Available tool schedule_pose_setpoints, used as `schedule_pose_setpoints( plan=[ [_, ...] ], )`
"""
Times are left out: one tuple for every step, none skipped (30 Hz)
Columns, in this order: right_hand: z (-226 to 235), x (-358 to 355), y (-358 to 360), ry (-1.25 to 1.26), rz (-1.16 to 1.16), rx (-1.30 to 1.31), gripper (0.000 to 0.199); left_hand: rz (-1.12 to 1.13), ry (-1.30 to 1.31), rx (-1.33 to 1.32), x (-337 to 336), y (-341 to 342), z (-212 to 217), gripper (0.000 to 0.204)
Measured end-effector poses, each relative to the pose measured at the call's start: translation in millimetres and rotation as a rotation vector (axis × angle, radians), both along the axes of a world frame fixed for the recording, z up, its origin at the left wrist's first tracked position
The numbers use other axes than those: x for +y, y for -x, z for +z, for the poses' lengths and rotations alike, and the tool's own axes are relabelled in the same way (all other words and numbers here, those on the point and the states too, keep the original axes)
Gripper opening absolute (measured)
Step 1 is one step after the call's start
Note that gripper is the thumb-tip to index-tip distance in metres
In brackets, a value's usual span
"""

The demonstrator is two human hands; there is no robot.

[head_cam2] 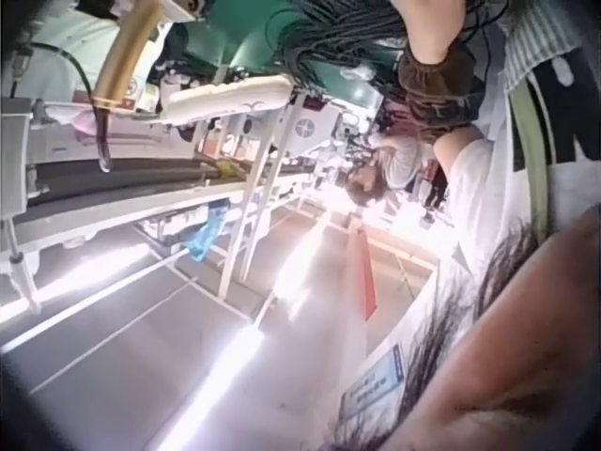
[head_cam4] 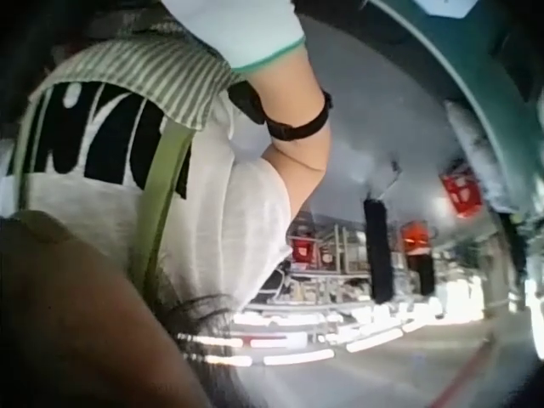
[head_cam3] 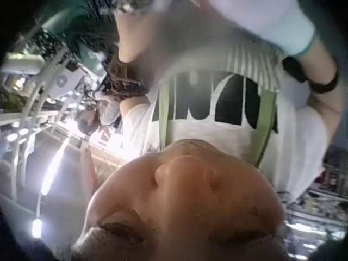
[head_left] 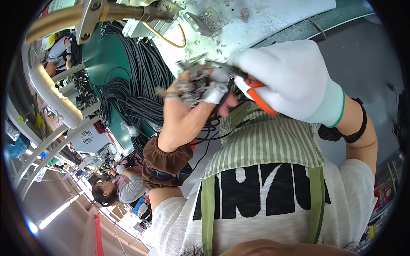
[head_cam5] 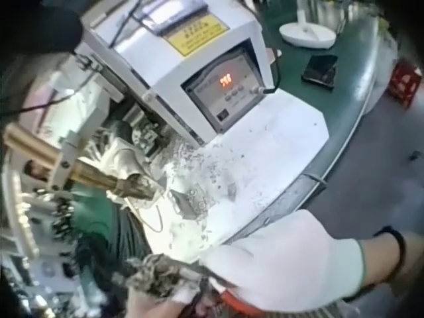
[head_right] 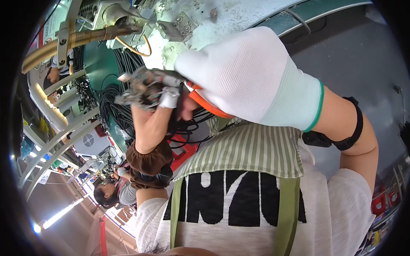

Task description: The person trims the ends of black cables using shears, gathers the cables into a bundle, and then continues trimming the connectors on the bundled cables one by one.

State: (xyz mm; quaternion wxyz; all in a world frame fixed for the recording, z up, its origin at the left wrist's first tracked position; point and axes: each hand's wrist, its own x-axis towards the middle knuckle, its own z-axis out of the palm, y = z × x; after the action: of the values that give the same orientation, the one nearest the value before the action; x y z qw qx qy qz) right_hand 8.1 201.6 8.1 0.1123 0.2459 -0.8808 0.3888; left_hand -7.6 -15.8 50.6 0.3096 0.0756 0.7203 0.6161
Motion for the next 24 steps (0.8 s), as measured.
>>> schedule_pose_setpoints(
  plan=[
    [1, -1, -1, 0.085, -0.012, -0.021, 0.016, 0.02, 0.0, 0.017, -5, -1, 2, 0.016],
    [3, 1, 0, 0.087, -0.016, -0.021, 0.016, 0.04, 0.0, 0.033, -7, -1, 2, 0.018],
    [8, 4, 1, 0.29, 0.044, -0.373, 0.015, 0.037, 0.003, 0.033, -8, -2, -1, 0.018],
    [12, 7, 2, 0.492, 0.106, -0.725, 0.014, 0.019, 0.015, 0.132, -9, -3, -7, 0.021],
    [14, 9, 3, 0.694, 0.166, -1.077, 0.015, -0.003, 0.024, 0.23, -9, -5, -13, 0.024],
    [15, 9, 2, 0.699, 0.161, -1.075, 0.015, -0.025, 0.032, 0.329, -9, -5, -16, 0.028],
    [15, 7, 2, 0.767, 0.163, -1.12, 0.014, -0.032, 0.033, 0.33, -8, -5, -14, 0.028],
    [15, 6, 1, 0.836, 0.167, -1.164, 0.014, -0.071, 0.14, 0.368, -8, -7, -11, 0.029],
    [16, 5, 0, 0.904, 0.173, -1.207, 0.014, -0.109, 0.246, 0.407, -8, -8, -8, 0.03],
    [18, 6, 0, 0.909, 0.175, -1.201, 0.014, -0.146, 0.356, 0.448, -8, -8, -4, 0.031],
    [21, 6, 0, 0.894, 0.182, -1.17, 0.014, -0.149, 0.36, 0.453, -9, -7, -4, 0.031],
    [23, 7, 0, 0.878, 0.19, -1.139, 0.014, -0.146, 0.348, 0.488, -13, -6, -7, 0.03],
    [25, 8, 1, 0.862, 0.199, -1.109, 0.013, -0.142, 0.335, 0.523, -16, -6, -9, 0.03],
    [24, 7, 1, 0.864, 0.202, -1.105, 0.013, -0.138, 0.322, 0.557, -17, -5, -10, 0.029],
    [18, 4, -2, 0.788, 0.151, -0.962, 0.014, -0.143, 0.321, 0.558, -14, -8, -10, 0.029],
    [12, 0, -6, 0.709, 0.101, -0.822, 0.015, -0.06, 0.293, 0.513, -8, -14, -10, 0.029],
    [7, -2, -6, 0.631, 0.058, -0.682, 0.015, 0.025, 0.271, 0.469, -2, -17, -10, 0.028],
    [3, -4, -7, 0.633, 0.058, -0.682, 0.015, 0.111, 0.247, 0.424, 1, -19, -10, 0.028],
    [-1, -5, -9, 0.575, 0.049, -0.556, 0.015, 0.11, 0.249, 0.423, 0, -18, -10, 0.028],
    [-4, -6, -10, 0.516, 0.04, -0.431, 0.015, 0.029, 0.17, 0.467, -2, -15, -9, 0.029],
    [-6, -6, -10, 0.455, 0.031, -0.308, 0.016, -0.052, 0.091, 0.51, -4, -12, -8, 0.03],
    [-5, -3, -8, 0.454, 0.033, -0.316, 0.016, -0.13, 0.009, 0.546, -7, -10, -10, 0.031],
    [1, 5, -3, 0.542, 0.18, -0.673, 0.016, -0.127, 0.008, 0.537, -9, -7, -8, 0.031],
    [7, 13, 2, 0.622, 0.329, -1.032, 0.016, -0.302, 0.1, 0.644, -9, -2, -1, 0.029]
  ],
)
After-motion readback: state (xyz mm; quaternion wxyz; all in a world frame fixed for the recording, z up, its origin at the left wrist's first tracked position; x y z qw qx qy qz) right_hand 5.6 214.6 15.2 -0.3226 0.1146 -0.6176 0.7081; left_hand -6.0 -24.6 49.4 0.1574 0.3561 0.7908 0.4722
